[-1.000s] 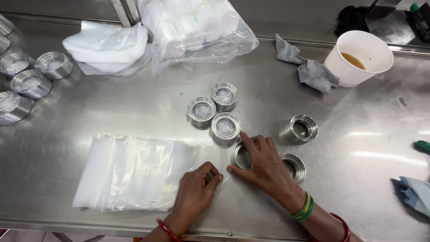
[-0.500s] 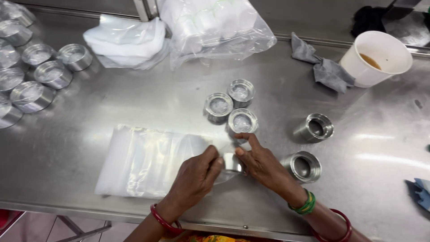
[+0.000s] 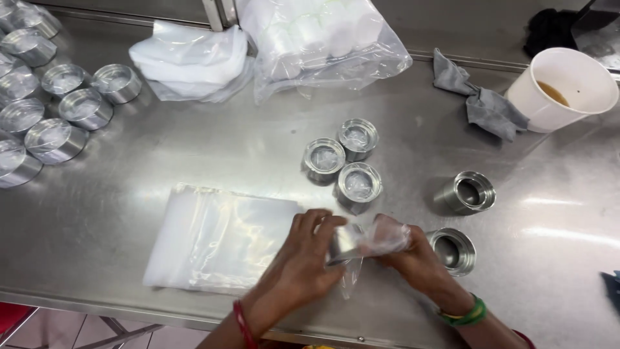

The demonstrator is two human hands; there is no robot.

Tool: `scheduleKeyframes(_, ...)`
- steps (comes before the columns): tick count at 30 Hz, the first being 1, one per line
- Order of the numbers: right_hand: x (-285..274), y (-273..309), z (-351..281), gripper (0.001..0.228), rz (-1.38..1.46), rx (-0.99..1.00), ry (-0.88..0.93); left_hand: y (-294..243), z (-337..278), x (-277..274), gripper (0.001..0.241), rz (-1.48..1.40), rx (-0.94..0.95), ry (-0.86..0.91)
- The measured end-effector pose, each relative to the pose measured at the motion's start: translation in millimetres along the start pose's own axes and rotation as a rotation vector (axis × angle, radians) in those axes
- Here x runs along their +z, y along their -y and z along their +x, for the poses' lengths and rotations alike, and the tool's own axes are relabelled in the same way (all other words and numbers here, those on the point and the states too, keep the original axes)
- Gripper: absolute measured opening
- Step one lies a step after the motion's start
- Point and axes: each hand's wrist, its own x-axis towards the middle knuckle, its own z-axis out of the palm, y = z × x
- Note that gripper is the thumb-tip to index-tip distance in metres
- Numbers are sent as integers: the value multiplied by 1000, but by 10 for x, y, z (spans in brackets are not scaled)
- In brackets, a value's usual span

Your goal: The person places circular metal rings into individual plastic bags, one at a time, and then arranges the bagged rings into groups on a metal workbench.

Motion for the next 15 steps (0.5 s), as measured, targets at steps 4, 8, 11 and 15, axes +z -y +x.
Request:
scheduleKeyframes(4,90,130,13,28,-477,-79,28,355,49,325,36,271,-242,30)
scheduleKeyframes(8,210,485,27,42,-751,-20,26,160,202,512,42,342,-167,-161)
scheduleKeyframes(11,215,393,-41,70,-734,95,21,-165,226,472,51,292,-211,-108)
scheduleKeyframes(15,304,593,78,70,-620,61,-235,-251,71,446,54,-413,-571,43)
